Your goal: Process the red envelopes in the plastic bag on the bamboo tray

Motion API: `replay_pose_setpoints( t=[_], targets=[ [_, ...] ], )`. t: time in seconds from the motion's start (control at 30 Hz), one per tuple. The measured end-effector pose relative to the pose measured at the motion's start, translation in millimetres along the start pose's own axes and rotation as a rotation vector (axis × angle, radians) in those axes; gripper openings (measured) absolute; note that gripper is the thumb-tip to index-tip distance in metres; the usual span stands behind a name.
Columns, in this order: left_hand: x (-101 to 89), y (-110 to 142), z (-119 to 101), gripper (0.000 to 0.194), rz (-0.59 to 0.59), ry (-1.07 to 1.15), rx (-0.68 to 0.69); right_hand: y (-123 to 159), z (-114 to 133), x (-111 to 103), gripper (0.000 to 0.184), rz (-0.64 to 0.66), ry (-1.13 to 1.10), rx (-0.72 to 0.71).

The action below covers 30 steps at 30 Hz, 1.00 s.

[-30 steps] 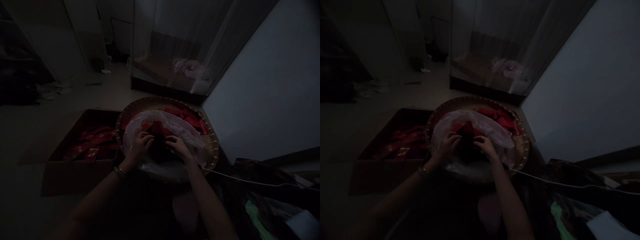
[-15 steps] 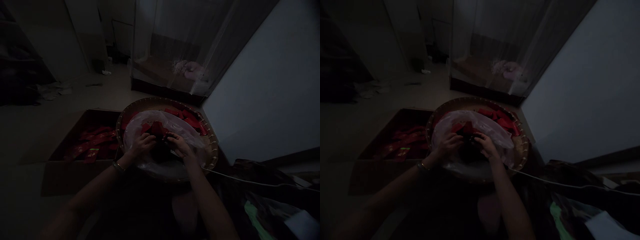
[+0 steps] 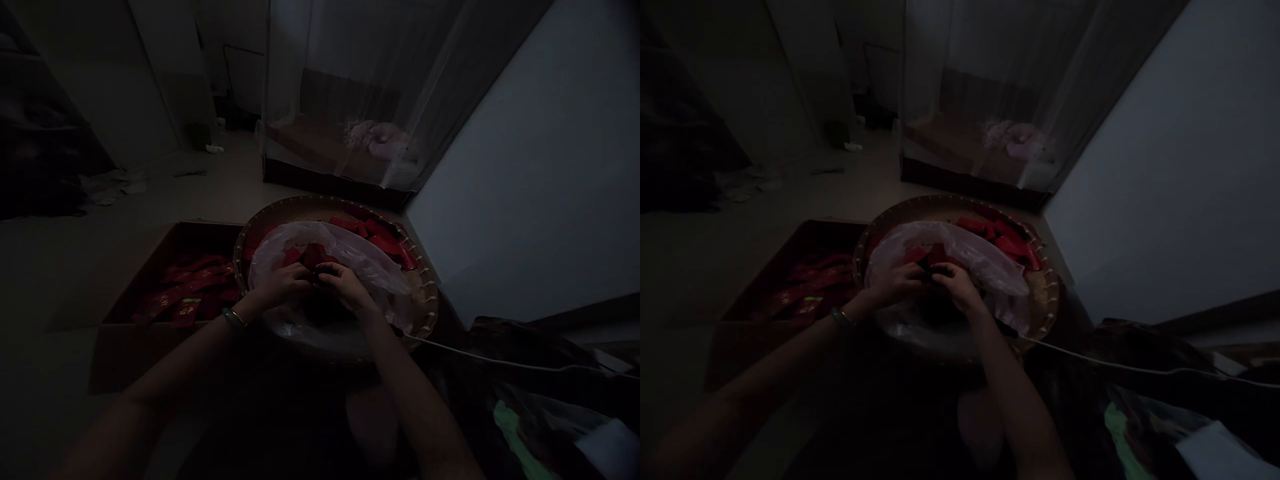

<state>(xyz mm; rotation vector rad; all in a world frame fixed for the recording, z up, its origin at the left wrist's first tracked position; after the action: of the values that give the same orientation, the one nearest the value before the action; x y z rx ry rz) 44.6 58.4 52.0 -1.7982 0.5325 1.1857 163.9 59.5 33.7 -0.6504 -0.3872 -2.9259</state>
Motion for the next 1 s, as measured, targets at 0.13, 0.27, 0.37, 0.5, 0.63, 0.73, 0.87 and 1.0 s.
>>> replay_pose_setpoints(
  t=[0.13,0.27,0.37,0.5,0.63,0.73,0.87,1.0],
  targets=[
    [5.0,4,10,0.022,0.005,0.078,-0.095,0,8,-1,0.033,0.015,0.216,-0.032],
    [-1.3,0,1,0.018,-0.004,0.029,0.031,6,16,7,0.038,0.074,0.372,0.012],
    [-7.3,-3,-4,0.018,-0.030,-0.021,0.085,12,24,13,0.046,0.119,0.482,0.018],
    [-8.7,-4,-5,0.017,-0.062,-0.032,0.098,15,30,21,0.044,0.194,0.714,-0.109],
    [-5.5,-3,-2,0.016,-0.051,-0.031,0.084,14,30,27,0.032,0.206,0.968,-0.242],
    [-3.7,-4,-2,0.018,-0.015,-0.047,0.070,15,27,36,0.027,0.255,1.138,-0.249],
    [-5.0,-5,-5,0.020,-0.018,-0.065,0.077,16,27,43,0.021,0.262,1.303,-0.232],
    [-6.0,-3,-5,0.018,-0.060,-0.094,0.080,15,30,37,0.035,0.242,1.234,-0.243]
  ],
)
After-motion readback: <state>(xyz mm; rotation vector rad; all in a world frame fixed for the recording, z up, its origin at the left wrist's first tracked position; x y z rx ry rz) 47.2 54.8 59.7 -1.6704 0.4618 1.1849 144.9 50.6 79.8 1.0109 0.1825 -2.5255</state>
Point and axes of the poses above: each hand's wrist, its own y-axis away from the middle knuckle, its own x-axis out of the palm, z = x × y, the point moved 8 cm from there along -y, towards the middle knuckle, and after that the axes turned 14 degrees about -y, right-handed, at the moved point
